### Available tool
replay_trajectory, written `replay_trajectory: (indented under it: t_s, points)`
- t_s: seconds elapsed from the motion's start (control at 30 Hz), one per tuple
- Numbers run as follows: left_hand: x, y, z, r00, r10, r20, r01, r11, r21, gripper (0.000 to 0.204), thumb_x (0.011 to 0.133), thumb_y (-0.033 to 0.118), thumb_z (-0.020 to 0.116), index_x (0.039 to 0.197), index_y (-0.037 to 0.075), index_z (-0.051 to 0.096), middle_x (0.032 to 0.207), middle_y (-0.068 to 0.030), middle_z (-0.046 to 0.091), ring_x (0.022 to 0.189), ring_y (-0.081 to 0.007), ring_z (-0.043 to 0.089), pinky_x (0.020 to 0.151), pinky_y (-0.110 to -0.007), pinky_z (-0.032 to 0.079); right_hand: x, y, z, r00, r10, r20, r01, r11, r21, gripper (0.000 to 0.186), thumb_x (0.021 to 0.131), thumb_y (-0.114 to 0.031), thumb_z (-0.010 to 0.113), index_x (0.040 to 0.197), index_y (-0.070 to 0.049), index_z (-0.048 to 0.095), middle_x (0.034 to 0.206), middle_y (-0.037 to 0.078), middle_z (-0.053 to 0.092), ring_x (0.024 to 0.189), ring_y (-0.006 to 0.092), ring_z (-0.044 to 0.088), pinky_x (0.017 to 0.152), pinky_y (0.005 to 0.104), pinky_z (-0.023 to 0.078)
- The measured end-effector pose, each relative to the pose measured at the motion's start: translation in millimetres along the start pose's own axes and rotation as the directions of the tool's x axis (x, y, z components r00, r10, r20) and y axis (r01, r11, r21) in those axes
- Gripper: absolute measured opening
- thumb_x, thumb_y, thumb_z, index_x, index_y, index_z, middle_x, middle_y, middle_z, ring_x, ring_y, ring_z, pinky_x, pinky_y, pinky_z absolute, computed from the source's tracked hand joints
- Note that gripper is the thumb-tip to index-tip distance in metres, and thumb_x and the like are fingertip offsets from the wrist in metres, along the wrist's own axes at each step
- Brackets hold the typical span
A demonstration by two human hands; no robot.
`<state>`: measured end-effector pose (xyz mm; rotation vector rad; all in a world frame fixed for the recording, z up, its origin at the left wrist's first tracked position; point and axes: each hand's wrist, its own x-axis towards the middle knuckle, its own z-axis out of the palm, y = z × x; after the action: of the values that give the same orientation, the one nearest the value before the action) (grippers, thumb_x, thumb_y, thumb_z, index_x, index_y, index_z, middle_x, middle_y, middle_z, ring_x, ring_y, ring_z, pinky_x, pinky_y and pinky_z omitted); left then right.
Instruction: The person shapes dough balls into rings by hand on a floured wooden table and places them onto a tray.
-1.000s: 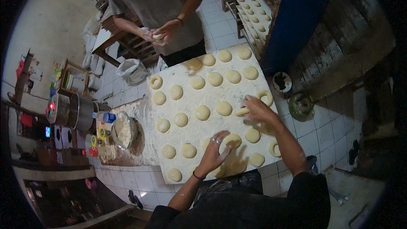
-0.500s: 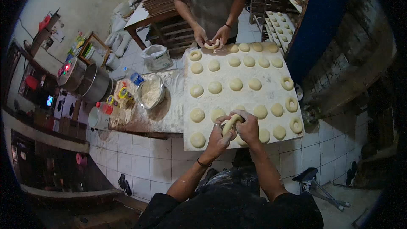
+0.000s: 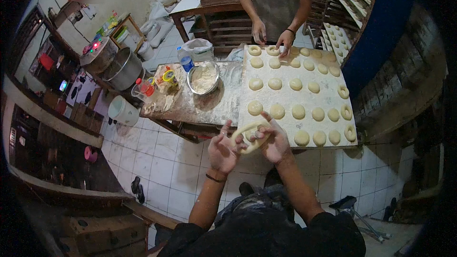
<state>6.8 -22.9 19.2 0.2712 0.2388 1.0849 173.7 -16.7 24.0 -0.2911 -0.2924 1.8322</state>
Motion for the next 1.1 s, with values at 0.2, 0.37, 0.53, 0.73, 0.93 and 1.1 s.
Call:
replay_trajectory:
  t_s: [0.2, 0.37, 0.53, 0.73, 0.93, 1.1]
  points:
    - [1.7, 18.0, 23.3, 0.996, -0.066, -0.057, 0.073, 0.988, 0.133, 0.068, 0.087, 0.040, 0.046, 0.139, 0.009, 0.015, 0.083, -0.0140, 0.055, 0.060, -0.0158, 0.050, 0.060, -0.033, 0.047, -18.9, 4.6, -7.4, 0.881, 0.466, 0.078, -0.453, 0.880, -0.141, 0.039, 0.094, -0.030, 0.033, 0.128, -0.011, 0.037, 0.066, 0.003, 0.050, 0.048, 0.0072, 0.042, 0.042, 0.0225, 0.036]
    - [15.1, -26.2, -10.3, 0.894, -0.379, -0.239, 0.448, 0.766, 0.461, 0.056, 0.092, 0.044, 0.036, 0.135, 0.009, 0.028, 0.119, -0.0081, 0.047, 0.070, -0.0189, 0.056, 0.070, -0.037, 0.049, -0.3, -44.4, 2.7, 0.986, 0.139, -0.087, -0.157, 0.640, -0.752, 0.034, 0.097, -0.030, 0.031, 0.119, -0.006, 0.041, 0.065, 0.000, 0.047, 0.047, 0.0060, 0.039, 0.042, 0.0204, 0.033]
    - [96.8, -17.5, 14.6, 0.857, -0.457, -0.237, 0.513, 0.799, 0.315, 0.051, 0.092, 0.052, 0.030, 0.117, 0.010, 0.045, 0.049, 0.0076, 0.023, 0.041, -0.0042, 0.021, 0.042, -0.022, 0.024, -5.4, -77.7, -27.7, 0.980, 0.135, -0.145, -0.196, 0.755, -0.626, 0.043, 0.095, -0.040, 0.030, 0.128, -0.012, 0.037, 0.057, -0.003, 0.042, 0.045, 0.0050, 0.040, 0.043, 0.0225, 0.036]
    - [194.8, -148.2, 40.7, 0.812, -0.160, -0.562, 0.163, 0.986, -0.044, 0.035, 0.088, 0.034, 0.044, 0.109, 0.007, 0.050, 0.059, -0.0001, 0.041, 0.058, -0.0145, 0.043, 0.062, -0.031, 0.042, 34.9, -107.6, -111.3, 0.545, -0.326, -0.773, 0.479, 0.877, -0.032, 0.019, 0.087, -0.026, 0.052, 0.101, -0.012, 0.050, 0.052, -0.003, 0.035, 0.040, 0.0082, 0.032, 0.043, 0.0241, 0.034]
    - [242.1, -184.4, -10.5, 0.426, -0.875, 0.230, 0.904, 0.400, -0.152, 0.050, 0.090, 0.034, 0.044, 0.131, 0.008, 0.033, 0.078, -0.0082, 0.053, 0.047, -0.0117, 0.044, 0.048, -0.022, 0.043, -19.7, -213.4, -156.3, 0.824, -0.201, -0.531, 0.195, 0.978, -0.067, 0.023, 0.090, -0.028, 0.050, 0.106, -0.012, 0.049, 0.059, -0.003, 0.041, 0.038, 0.0066, 0.029, 0.040, 0.0204, 0.030]
    - [376.4, -230.3, 17.2, 0.720, -0.654, -0.234, 0.640, 0.493, 0.589, 0.050, 0.092, 0.032, 0.045, 0.134, 0.013, 0.025, 0.095, -0.0102, 0.055, 0.067, -0.0144, 0.054, 0.055, -0.025, 0.046, -3.4, -259.4, -203.3, 0.778, -0.256, -0.574, 0.184, 0.966, -0.182, 0.036, 0.093, -0.032, 0.038, 0.120, -0.008, 0.042, 0.068, 0.003, 0.050, 0.050, 0.0110, 0.046, 0.051, 0.0285, 0.044]
